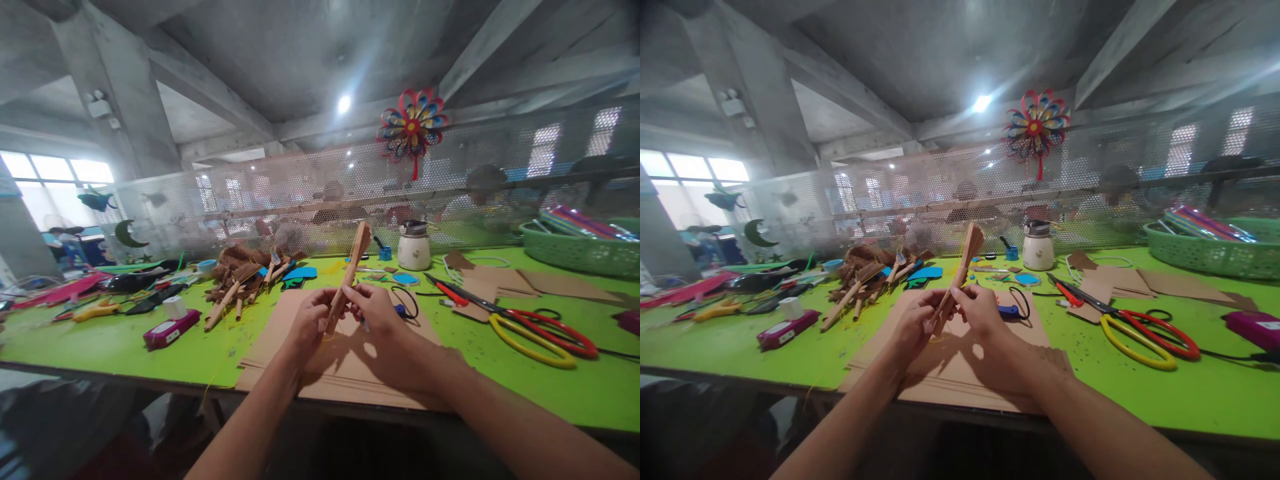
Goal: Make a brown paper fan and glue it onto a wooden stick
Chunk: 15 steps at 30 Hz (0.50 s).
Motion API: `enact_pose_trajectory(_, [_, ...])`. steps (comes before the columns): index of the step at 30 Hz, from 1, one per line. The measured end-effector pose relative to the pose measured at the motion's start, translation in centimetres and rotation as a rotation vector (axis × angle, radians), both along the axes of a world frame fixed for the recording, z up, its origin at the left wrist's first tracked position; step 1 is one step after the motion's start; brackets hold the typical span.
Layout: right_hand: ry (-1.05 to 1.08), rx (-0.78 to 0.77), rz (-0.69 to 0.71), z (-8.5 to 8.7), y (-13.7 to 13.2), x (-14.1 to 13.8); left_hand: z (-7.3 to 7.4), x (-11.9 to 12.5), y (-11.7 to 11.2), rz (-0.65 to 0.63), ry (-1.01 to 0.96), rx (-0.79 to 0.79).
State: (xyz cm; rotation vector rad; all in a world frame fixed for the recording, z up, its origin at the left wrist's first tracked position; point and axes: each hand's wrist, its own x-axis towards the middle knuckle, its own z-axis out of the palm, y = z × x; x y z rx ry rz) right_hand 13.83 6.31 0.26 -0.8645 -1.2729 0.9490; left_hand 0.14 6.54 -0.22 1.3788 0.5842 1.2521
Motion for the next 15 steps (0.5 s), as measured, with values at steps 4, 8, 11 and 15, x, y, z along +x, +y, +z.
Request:
enact_pose_trajectory(4, [0.068, -0.027, 0.006, -0.2, 0.4, -0.1, 0.0, 0.0, 0.0, -0.019, -0.008, 0.021])
enact_pose_trajectory(8, [0.102, -0.037, 0.027, -0.5, 0.9, -0.1, 0.2, 0.1, -0.1, 0.007, 0.043, 0.059])
enact_pose_trajectory(11, [0.112, -0.029, 0.025, -0.7, 1.1, -0.1, 0.3, 0.1, -0.2, 0.023, 0.077, 0.083])
enact_pose_trajectory(15, [0.115, -0.021, 0.032, -0.5, 1.1, 0.0, 0.3, -0.1, -0.1, 0.008, 0.111, 0.105])
